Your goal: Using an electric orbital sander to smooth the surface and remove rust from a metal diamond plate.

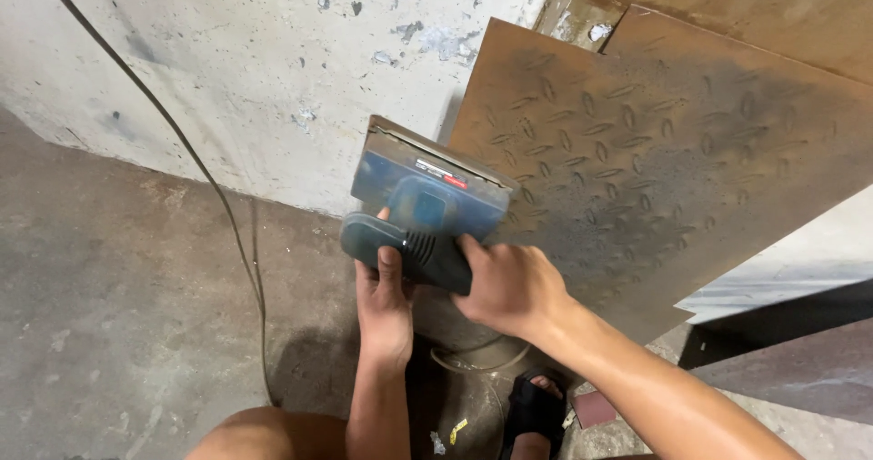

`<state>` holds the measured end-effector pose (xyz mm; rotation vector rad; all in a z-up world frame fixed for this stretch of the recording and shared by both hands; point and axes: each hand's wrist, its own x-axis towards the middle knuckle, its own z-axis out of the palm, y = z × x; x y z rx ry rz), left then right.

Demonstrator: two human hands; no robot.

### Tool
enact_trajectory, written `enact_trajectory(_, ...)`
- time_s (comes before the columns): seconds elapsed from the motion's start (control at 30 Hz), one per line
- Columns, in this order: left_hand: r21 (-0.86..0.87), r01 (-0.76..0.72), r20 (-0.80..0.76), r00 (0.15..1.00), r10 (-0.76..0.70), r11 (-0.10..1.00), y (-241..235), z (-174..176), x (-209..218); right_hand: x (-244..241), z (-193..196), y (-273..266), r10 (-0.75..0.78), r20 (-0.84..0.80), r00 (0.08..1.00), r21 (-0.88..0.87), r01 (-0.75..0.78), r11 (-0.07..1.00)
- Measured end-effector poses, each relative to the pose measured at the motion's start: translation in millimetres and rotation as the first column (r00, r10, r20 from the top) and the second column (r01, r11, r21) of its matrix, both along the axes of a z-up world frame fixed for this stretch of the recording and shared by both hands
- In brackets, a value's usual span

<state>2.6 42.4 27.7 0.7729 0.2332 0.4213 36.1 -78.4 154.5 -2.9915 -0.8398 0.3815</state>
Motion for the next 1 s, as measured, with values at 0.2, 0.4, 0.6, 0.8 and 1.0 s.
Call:
enact_trajectory(0.2,-0.138,-0.156,0.045,0.985,0.164,0.978,8.1,18.1,6.5,19.9,-61.6,5.4,0.124,0.422,0.898,0.106,-0.185,0.977)
enact_trajectory(0.4,-0.257,-0.281,-0.115,0.959,0.259,0.925,14.9,34.6,-6.7,14.5,-71.8,20.6,0.146,0.654,0.742,0.193,-0.350,0.917)
enact_trajectory(0.6,-0.256,-0.291,-0.243,0.943,0.230,0.922,-1.3,56.2,-46.4,-23.2,-26.5,8.8,0.210,0.228,0.951,0.024,-0.221,0.975)
enact_trajectory(0.8,-0.380,-0.101,-0.132,0.990,0.054,0.919,-42.9,14.4,-59.1,-41.1,-11.8,-40.1,0.102,-0.015,0.995,-0.212,-0.102,0.972)
enact_trajectory(1.0,-0.091,0.143,-0.272,0.949,-0.163,0.986,-97.2,-14.2,-60.0,-46.5,-39.7,-131.9,-0.067,0.081,0.994,-0.214,0.083,0.973)
